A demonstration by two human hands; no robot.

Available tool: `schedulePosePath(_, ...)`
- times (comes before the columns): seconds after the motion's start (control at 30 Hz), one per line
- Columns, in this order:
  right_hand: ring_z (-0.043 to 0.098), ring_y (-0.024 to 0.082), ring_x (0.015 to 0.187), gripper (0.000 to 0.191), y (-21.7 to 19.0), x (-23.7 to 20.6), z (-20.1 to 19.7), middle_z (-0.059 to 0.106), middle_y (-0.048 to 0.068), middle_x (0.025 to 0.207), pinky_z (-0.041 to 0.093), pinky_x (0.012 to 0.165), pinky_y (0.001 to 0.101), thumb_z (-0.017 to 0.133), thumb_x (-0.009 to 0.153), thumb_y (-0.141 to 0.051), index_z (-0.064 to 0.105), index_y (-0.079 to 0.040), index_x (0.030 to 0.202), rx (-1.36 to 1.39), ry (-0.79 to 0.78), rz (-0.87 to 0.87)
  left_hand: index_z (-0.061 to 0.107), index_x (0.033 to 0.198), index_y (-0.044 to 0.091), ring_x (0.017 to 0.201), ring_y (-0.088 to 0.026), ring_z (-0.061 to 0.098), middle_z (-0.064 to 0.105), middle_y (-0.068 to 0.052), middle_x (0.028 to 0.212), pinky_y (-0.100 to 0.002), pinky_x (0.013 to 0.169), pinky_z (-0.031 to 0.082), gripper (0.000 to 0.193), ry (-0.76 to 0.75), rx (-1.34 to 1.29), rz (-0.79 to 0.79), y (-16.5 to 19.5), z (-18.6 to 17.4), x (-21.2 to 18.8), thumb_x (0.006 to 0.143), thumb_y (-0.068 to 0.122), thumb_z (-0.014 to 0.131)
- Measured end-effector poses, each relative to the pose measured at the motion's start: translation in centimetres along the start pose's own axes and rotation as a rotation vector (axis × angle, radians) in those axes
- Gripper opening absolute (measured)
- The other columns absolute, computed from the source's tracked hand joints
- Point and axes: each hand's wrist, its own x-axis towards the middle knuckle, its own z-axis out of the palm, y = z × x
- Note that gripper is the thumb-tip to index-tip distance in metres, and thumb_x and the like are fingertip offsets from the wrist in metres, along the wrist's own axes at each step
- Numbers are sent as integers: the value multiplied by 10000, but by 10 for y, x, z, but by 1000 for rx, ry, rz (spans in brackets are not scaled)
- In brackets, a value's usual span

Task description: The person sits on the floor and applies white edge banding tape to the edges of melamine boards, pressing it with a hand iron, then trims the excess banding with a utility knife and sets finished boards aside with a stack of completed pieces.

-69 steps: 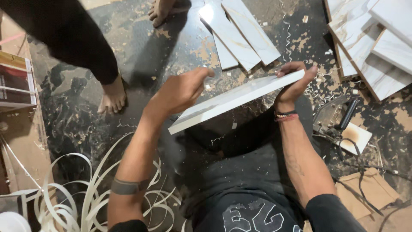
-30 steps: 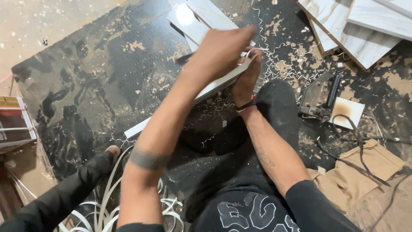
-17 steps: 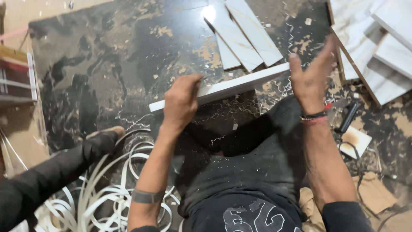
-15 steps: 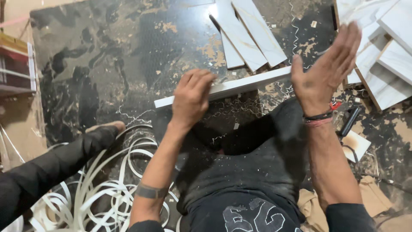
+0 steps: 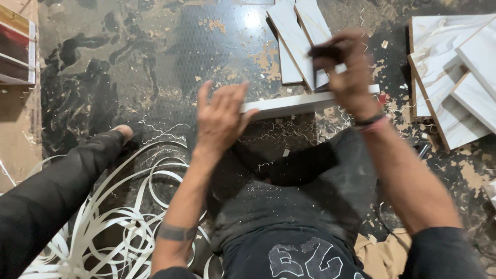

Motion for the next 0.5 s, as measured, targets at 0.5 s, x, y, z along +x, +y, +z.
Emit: schedulePosePath(0.5,709,163,1029,326,-31,13,-51,770,6,1136,518,876,362,567,957,-194,704,-219,1251,-1032,-984,-163,563,1241,106,1005,-316,746,737,-80,1097,-416,833,581,427,-8,-517,-489,-23,7,-61,934,252,821)
